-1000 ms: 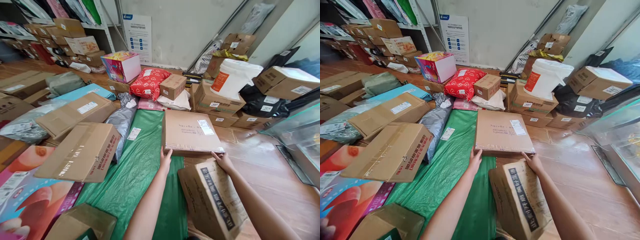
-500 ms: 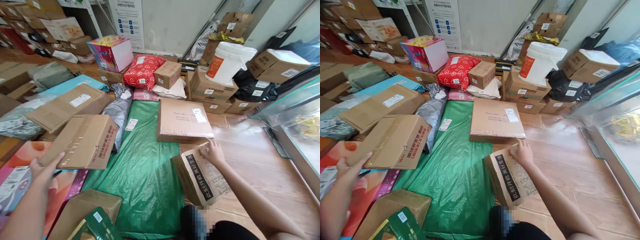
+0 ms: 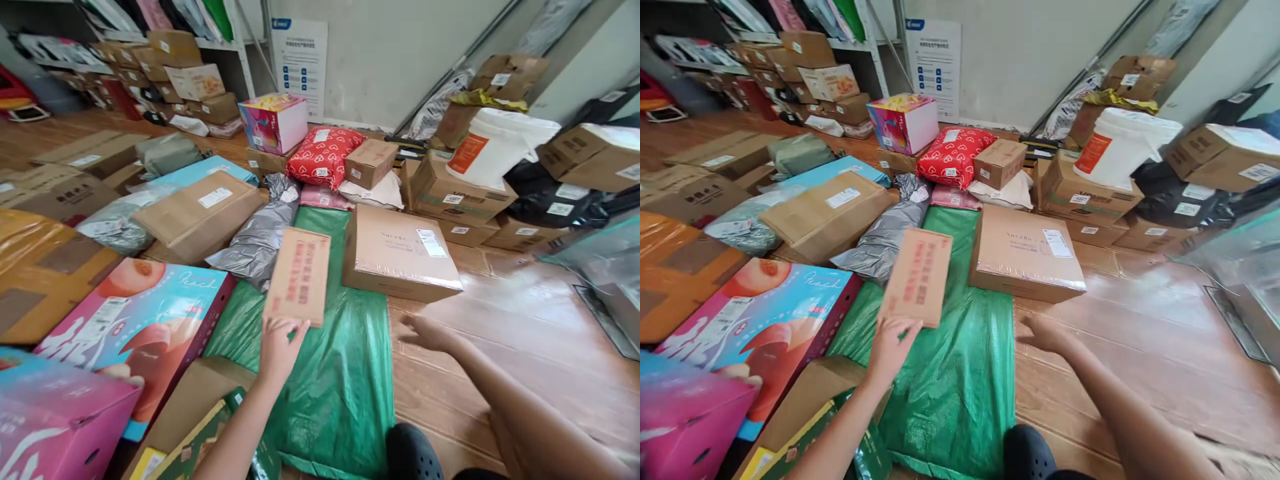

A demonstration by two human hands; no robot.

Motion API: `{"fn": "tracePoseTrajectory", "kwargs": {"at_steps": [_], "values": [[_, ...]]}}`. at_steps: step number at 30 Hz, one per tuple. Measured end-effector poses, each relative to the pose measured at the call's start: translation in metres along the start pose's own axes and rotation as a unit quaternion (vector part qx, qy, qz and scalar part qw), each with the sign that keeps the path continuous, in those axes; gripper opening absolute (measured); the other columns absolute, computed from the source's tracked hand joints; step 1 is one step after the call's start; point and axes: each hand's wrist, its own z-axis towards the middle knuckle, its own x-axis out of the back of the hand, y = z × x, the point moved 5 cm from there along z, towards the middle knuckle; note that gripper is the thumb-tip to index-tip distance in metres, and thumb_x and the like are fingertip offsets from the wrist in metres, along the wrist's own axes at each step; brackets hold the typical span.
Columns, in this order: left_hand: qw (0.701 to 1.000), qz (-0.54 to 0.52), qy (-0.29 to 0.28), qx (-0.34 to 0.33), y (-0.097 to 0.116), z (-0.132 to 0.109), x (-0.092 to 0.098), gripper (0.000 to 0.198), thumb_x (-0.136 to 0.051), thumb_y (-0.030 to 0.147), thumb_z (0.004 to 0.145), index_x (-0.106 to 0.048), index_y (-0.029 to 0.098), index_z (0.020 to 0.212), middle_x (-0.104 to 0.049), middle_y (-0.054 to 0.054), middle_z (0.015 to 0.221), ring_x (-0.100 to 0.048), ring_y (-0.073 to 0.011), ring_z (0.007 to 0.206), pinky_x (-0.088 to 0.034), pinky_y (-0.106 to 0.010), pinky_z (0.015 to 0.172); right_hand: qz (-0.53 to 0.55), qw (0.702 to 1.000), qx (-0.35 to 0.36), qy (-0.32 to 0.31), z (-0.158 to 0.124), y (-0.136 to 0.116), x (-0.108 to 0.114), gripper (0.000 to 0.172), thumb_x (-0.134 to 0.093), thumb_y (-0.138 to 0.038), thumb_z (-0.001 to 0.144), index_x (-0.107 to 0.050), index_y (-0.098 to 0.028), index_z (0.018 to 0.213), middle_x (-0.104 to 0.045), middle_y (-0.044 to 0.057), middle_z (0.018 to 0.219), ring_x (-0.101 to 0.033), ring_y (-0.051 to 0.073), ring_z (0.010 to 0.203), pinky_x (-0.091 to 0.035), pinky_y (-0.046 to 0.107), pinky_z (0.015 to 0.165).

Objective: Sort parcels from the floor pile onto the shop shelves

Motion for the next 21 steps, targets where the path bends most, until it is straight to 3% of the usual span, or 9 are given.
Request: {"fn": "tracePoseTrajectory", "kwargs": {"at_steps": [1,3,4,8,11,13,16,19,21], "values": [[0.999,-0.004,0.044,0.019,0.003,0.006,0.003,0.027,-0.07,0.053,0.084,-0.074,0.029,0.096,-0.068,-0.009,0.117,-0.056,-0.0354,0.12,-0.022,-0.063,0.118,0.027,0.999,-0.016,-0.021,0.016,-0.012,-0.012,0.064,-0.045,-0.066,0.096,-0.051,-0.02,0.14,-0.068,0.014,0.122,-0.068,0.027,0.105,-0.057,0.047,0.093],[0.985,-0.043,0.13,0.101,-0.006,0.022,0.003,0.062,-0.08,0.054,0.073,-0.064,0.024,0.125,-0.054,-0.016,0.142,-0.037,-0.0404,0.141,-0.018,-0.062,0.121,0.114,0.988,-0.078,-0.064,0.05,-0.037,-0.034,0.081,-0.042,-0.073,0.092,-0.04,-0.014,0.148,-0.065,0.018,0.129,-0.068,0.03,0.111,-0.056,0.047,0.097],[0.978,-0.085,0.133,0.135,-0.012,0.029,-0.005,0.07,-0.082,0.052,0.071,-0.061,0.02,0.129,-0.053,-0.018,0.143,-0.037,-0.0409,0.141,-0.021,-0.061,0.12,0.165,0.977,-0.116,-0.073,0.067,-0.051,-0.042,0.088,-0.044,-0.075,0.09,-0.035,-0.012,0.15,-0.061,0.02,0.135,-0.065,0.031,0.118,-0.053,0.046,0.102],[0.964,-0.226,0.044,0.13,-0.004,0.044,-0.055,0.027,-0.062,0.039,0.089,-0.071,0.022,0.107,-0.069,-0.011,0.115,-0.061,-0.0288,0.117,-0.043,-0.044,0.111,0.211,0.948,-0.232,-0.048,0.116,-0.093,-0.057,0.105,-0.052,-0.084,0.077,-0.032,-0.011,0.149,-0.048,0.025,0.147,-0.047,0.039,0.137,-0.041,0.053,0.114],[0.96,-0.24,0.076,0.124,0.013,0.029,-0.072,0.029,-0.057,0.041,0.093,-0.071,0.026,0.113,-0.066,-0.01,0.124,-0.057,-0.0269,0.124,-0.038,-0.041,0.116,0.167,0.943,-0.285,-0.035,0.121,-0.103,-0.067,0.128,-0.064,-0.089,0.06,-0.025,-0.006,0.149,-0.035,0.034,0.149,-0.037,0.049,0.141,-0.033,0.061,0.115],[0.956,-0.249,0.08,0.13,0.021,0.018,-0.075,0.031,-0.058,0.043,0.093,-0.071,0.028,0.117,-0.063,-0.01,0.13,-0.053,-0.0276,0.13,-0.035,-0.042,0.118,0.134,0.944,-0.298,-0.039,0.116,-0.105,-0.075,0.134,-0.065,-0.09,0.056,-0.02,-0.008,0.152,-0.03,0.035,0.151,-0.035,0.05,0.142,-0.031,0.062,0.115],[0.957,-0.246,0.071,0.136,0.026,0.011,-0.074,0.033,-0.055,0.04,0.095,-0.071,0.028,0.121,-0.061,-0.01,0.134,-0.05,-0.0277,0.133,-0.032,-0.044,0.12,0.094,0.943,-0.313,-0.057,0.112,-0.107,-0.08,0.135,-0.064,-0.09,0.057,-0.011,-0.013,0.154,-0.026,0.032,0.153,-0.032,0.049,0.144,-0.031,0.059,0.114],[0.962,-0.228,0.085,0.127,0.029,0.006,-0.074,0.036,-0.05,0.038,0.098,-0.069,0.027,0.126,-0.061,-0.011,0.135,-0.049,-0.0276,0.134,-0.031,-0.044,0.12,0.102,0.939,-0.323,-0.052,0.111,-0.109,-0.076,0.128,-0.07,-0.084,0.055,-0.021,-0.014,0.15,-0.034,0.03,0.147,-0.039,0.047,0.138,-0.035,0.056,0.112],[0.964,-0.213,0.102,0.119,0.034,-0.01,-0.076,0.038,-0.046,0.038,0.1,-0.067,0.027,0.131,-0.058,-0.012,0.139,-0.047,-0.028,0.136,-0.03,-0.044,0.12,0.126,0.947,-0.294,-0.027,0.104,-0.109,-0.074,0.122,-0.077,-0.076,0.054,-0.028,-0.013,0.146,-0.04,0.028,0.14,-0.044,0.045,0.134,-0.037,0.054,0.111]]}}
